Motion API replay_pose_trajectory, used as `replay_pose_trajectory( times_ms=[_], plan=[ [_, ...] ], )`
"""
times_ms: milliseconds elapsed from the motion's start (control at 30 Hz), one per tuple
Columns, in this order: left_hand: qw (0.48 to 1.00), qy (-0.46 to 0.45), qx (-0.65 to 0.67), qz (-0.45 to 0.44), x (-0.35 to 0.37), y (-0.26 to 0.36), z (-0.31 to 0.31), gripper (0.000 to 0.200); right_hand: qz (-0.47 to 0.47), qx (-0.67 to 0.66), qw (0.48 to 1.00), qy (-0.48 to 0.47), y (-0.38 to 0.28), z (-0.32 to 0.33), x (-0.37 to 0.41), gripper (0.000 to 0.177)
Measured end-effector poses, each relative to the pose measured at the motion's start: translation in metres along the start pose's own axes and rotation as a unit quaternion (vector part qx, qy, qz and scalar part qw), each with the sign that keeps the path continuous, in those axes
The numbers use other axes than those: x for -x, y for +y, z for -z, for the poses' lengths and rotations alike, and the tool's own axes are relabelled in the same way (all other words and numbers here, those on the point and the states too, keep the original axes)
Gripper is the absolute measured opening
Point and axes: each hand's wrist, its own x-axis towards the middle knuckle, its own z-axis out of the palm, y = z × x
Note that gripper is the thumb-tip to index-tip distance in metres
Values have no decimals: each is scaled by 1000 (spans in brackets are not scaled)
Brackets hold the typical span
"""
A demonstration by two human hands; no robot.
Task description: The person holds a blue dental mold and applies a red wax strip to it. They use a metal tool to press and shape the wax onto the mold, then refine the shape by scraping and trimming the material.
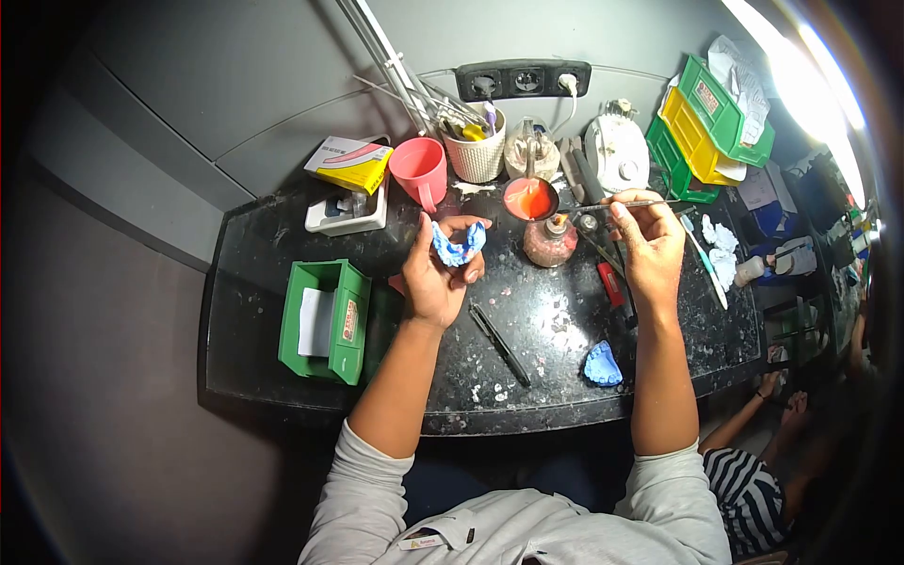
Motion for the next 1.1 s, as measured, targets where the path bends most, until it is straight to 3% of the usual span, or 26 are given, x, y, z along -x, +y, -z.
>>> replay_pose_trajectory(
  times_ms=[367, 467, 533, 733, 867, 933, 967, 1067, 1100],
  plan=[
    [995, 63, 70, 35, -2, 1, 1, 60, 48, 18, 999, -5, 3, 0, -1, 10],
    [990, 45, 124, 50, -3, -1, 10, 54, 46, 19, 999, -5, 1, 1, -1, 10],
    [965, -2, 249, 77, -6, -4, 22, 46, 46, 31, 998, -3, 1, -1, -1, 10],
    [947, -10, 310, 82, -7, -4, 30, 42, 53, 42, 998, -2, 1, -1, 0, 10],
    [957, -27, 278, 74, -6, -2, 25, 43, 55, 42, 998, 0, -1, -1, 0, 9],
    [985, 139, 106, 0, -3, 7, -6, 46, 53, 42, 998, 3, 0, -1, 0, 9],
    [996, 5, 90, -22, -6, 1, 21, 46, 53, 42, 998, 3, 0, -1, 0, 9],
    [995, 63, 19, -76, -5, 0, 0, 46, 61, 51, 997, 0, 0, 0, 0, 9],
    [996, 32, 15, -84, -5, 1, 2, 49, 57, 50, 997, 0, -1, 0, 0, 10]
  ],
)
